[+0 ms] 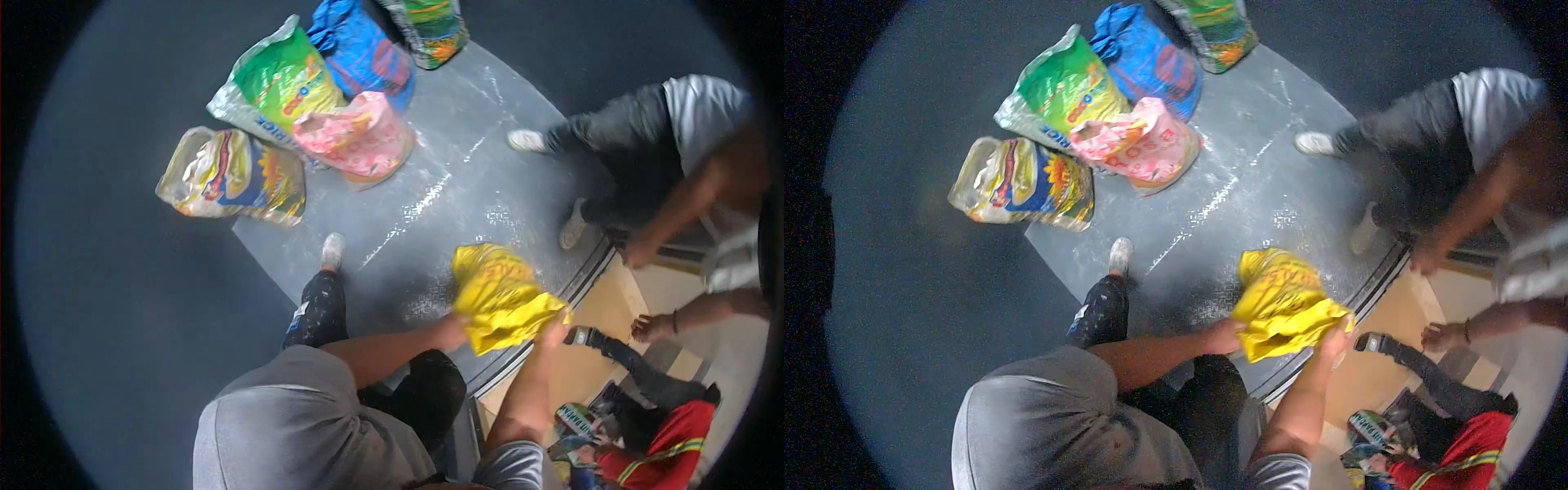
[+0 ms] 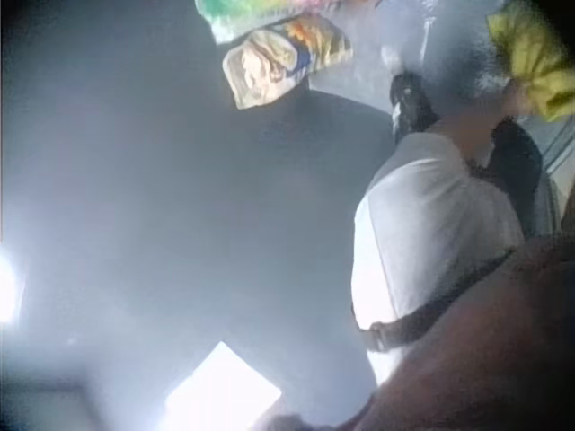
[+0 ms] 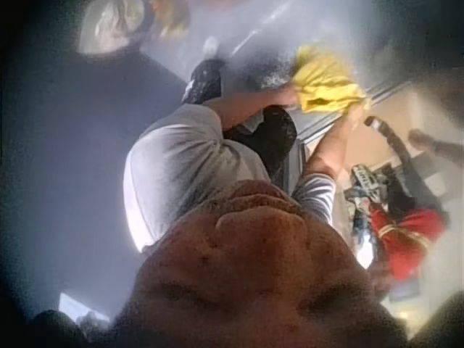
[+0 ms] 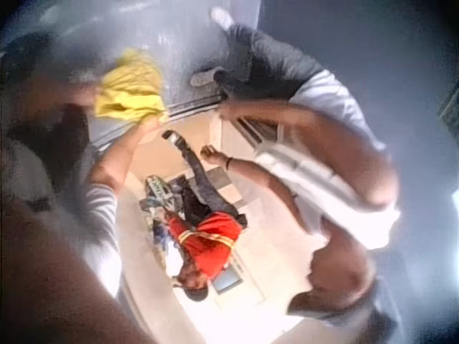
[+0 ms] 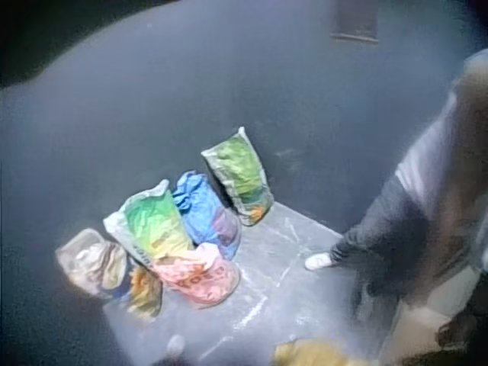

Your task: The person moves sacks from a hallway into an elevator, lifting and stacking them on the floor.

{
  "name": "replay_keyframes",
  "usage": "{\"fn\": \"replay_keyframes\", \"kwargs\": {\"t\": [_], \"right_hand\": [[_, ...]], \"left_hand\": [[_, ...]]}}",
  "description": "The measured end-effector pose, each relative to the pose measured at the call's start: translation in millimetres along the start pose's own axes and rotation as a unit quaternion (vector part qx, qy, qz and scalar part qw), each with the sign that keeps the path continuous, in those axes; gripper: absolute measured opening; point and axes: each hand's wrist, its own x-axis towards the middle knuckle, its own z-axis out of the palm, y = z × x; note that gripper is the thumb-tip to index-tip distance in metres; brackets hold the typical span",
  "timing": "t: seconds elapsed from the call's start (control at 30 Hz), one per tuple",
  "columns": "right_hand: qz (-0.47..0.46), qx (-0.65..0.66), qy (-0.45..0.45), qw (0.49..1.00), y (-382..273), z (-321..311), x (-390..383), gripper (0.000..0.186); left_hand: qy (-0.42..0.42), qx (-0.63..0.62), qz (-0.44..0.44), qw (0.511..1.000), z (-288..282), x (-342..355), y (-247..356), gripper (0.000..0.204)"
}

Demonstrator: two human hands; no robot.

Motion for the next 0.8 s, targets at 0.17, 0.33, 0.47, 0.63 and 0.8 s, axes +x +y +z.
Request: {"fn": "replay_keyframes", "kwargs": {"t": [0.17, 0.33, 0.47, 0.63, 0.8], "right_hand": [[0.096, -0.268, -0.045, 0.958, 36, 25, -90, 0.076], [0.227, 0.088, -0.056, 0.968, 74, 8, -162, 0.055], [0.263, 0.186, -0.136, 0.937, -14, 43, -185, 0.04], [0.092, 0.103, -0.098, 0.986, -114, 112, -203, 0.015], [0.016, 0.006, -0.189, 0.982, -301, 215, -317, 0.012]], "left_hand": [[-0.101, 0.045, -0.29, 0.951, -75, -52, 1, 0.038], [-0.029, 0.01, -0.319, 0.947, -107, -57, -29, 0.051], [0.001, 0.05, -0.25, 0.967, -168, -19, -18, 0.044], [0.018, -0.017, -0.335, 0.942, -234, -24, 61, 0.035], [0.081, -0.13, -0.229, 0.961, -320, -63, 161, 0.049]]}}
